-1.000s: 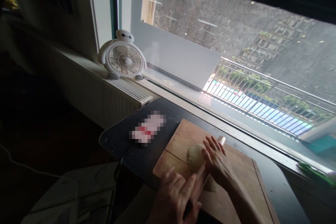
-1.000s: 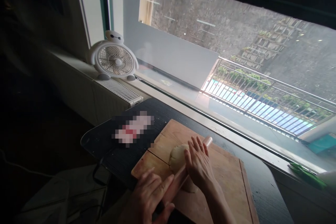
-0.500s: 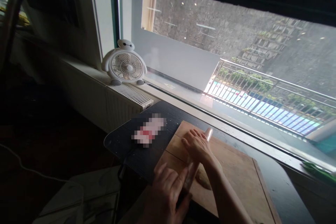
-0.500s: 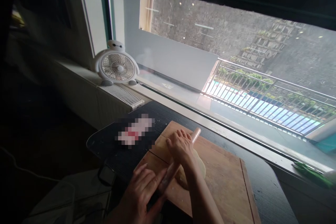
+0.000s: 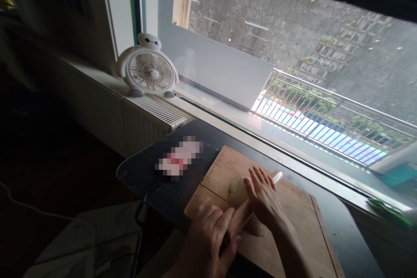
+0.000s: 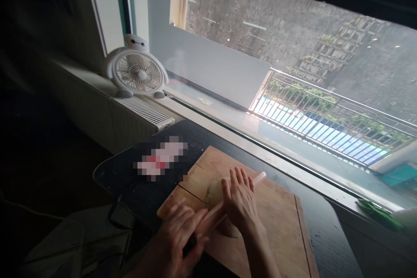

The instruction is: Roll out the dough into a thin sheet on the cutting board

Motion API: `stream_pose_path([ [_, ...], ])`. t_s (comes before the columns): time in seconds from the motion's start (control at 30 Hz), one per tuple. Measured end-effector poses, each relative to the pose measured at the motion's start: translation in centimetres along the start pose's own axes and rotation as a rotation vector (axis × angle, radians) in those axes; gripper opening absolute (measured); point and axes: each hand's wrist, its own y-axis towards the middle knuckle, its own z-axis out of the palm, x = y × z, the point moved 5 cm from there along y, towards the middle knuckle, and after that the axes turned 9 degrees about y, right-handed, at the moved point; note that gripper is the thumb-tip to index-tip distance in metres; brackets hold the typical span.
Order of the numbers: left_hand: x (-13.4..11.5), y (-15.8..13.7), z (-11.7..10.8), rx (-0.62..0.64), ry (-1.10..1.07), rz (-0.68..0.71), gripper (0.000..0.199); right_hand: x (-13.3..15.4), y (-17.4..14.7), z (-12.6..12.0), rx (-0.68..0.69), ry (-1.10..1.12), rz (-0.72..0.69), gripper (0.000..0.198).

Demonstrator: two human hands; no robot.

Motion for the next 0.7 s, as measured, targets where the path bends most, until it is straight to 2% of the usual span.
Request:
stream_pose_path([
  [0.13, 1.7, 1.3, -0.1, 0.068, 0.008, -0.091, 0.034, 3.7, 6.7, 1.1, 0.136, 0.078, 0.09, 0.055],
  [0.2, 2.3, 2.2, -0.3, 0.087, 0.029, -0.099, 0.03, 4.8, 8.4, 1.2, 0.145, 0.089, 0.083, 0.052],
  [0.27, 2.8, 3.1, -0.8, 0.117, 0.069, -0.087, 0.028, 5.0, 8.4, 0.8, 0.14, 0.06, 0.03, 0.045],
  [0.33, 3.3, 3.8, -1.6, 0.133, 0.126, -0.054, 0.031, 4.2, 6.6, 0.0, 0.137, -0.009, -0.071, 0.035],
  [0.4, 3.8, 4.6, -2.4, 0.134, 0.188, -0.01, 0.031, 2.8, 3.3, -0.8, 0.12, -0.067, -0.186, 0.025],
  [0.43, 3.9, 5.1, -2.6, 0.137, 0.213, 0.017, 0.028, 1.7, 1.4, -1.3, 0.068, -0.06, -0.197, 0.027],
  [0.5, 3.7, 6.4, -2.2, 0.156, 0.239, 0.076, 0.024, -0.8, -2.3, -2.0, -0.073, -0.014, -0.084, 0.034],
  [0.57, 3.1, 8.3, -0.5, 0.201, 0.244, 0.135, 0.028, -2.8, -5.7, -2.3, -0.218, 0.004, 0.021, 0.036],
  [0.63, 2.2, 11.0, 2.2, 0.29, 0.257, 0.17, 0.032, -3.9, -8.0, -2.4, -0.334, -0.025, 0.064, 0.036],
  [0.7, 1.2, 13.8, 5.6, 0.477, 0.302, 0.156, 0.036, -4.3, -9.0, -2.6, -0.39, -0.062, 0.061, 0.035],
])
